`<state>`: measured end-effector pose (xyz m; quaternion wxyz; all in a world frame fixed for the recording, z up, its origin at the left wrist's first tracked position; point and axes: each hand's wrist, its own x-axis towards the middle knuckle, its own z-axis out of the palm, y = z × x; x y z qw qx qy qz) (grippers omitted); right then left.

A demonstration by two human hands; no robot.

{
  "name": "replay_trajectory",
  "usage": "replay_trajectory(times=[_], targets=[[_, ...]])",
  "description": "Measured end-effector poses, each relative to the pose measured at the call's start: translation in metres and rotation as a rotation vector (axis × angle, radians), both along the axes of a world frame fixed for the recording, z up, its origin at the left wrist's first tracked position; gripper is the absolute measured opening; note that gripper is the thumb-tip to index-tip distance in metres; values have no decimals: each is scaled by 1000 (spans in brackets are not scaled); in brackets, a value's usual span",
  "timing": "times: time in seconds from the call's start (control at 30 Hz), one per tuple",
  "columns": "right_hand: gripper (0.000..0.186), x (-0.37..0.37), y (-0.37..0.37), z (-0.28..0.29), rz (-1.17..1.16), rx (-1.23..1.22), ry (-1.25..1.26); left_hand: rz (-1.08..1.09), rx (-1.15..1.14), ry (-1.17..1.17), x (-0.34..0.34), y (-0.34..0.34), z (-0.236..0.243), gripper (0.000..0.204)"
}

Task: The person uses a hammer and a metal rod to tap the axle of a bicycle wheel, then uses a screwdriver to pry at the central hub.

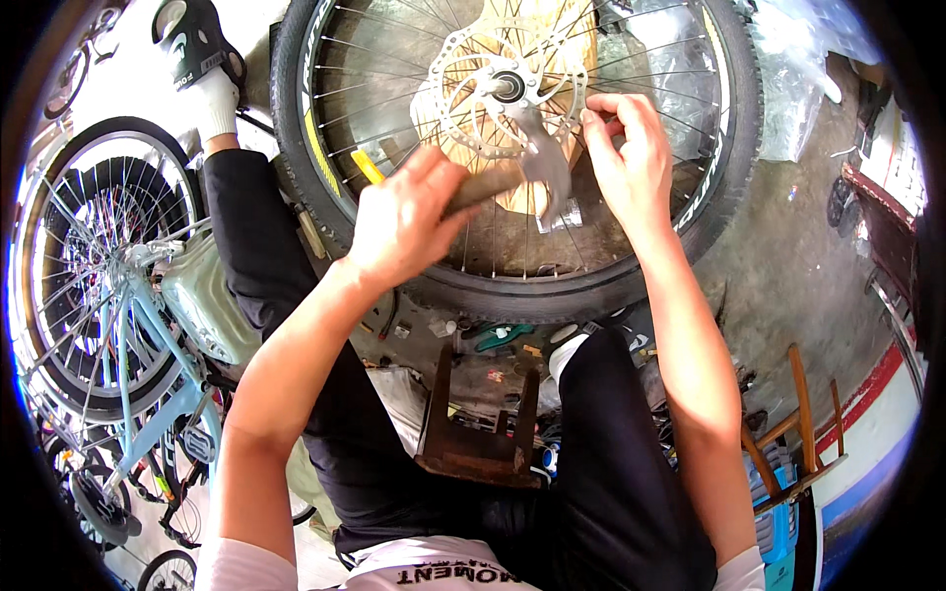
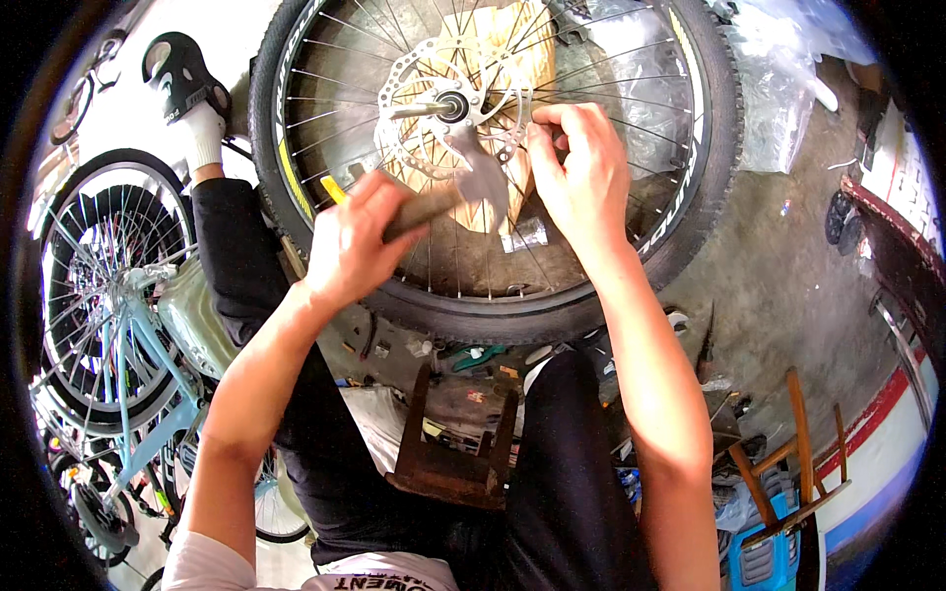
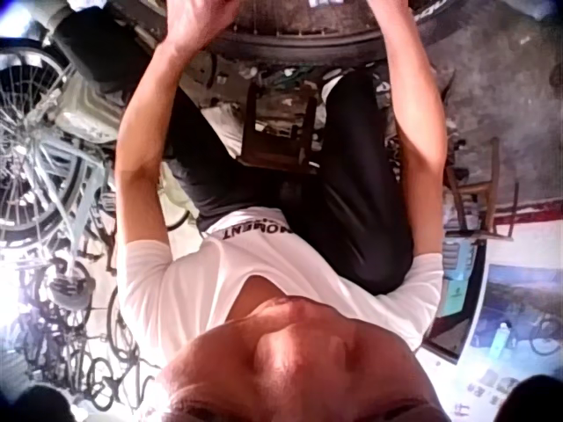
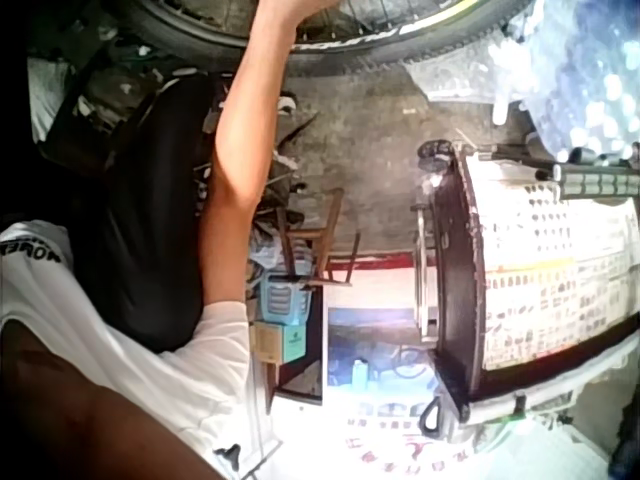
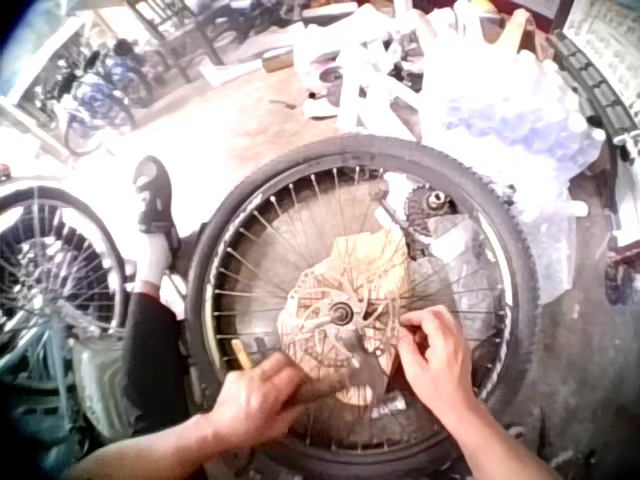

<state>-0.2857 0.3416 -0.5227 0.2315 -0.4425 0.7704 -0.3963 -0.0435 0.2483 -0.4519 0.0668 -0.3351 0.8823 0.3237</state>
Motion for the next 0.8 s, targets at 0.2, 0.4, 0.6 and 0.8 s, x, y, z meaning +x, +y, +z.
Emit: replay_trajectory(times=[0.2,0.4,0.6,0.8], targets=[[13,-3,-1,4,-2,17,2,-102,80,40,-1,1,3,39],[17,-3,1,0,3,83,-16,-169,118,22,-3,6,7,37],[17,0,-2,-5,10,64,-30,103,5,-8,-1,-3,-5,31],[18,-3,-4,1,-19,98,-42,-82,75,44,0,-4,1,32]])
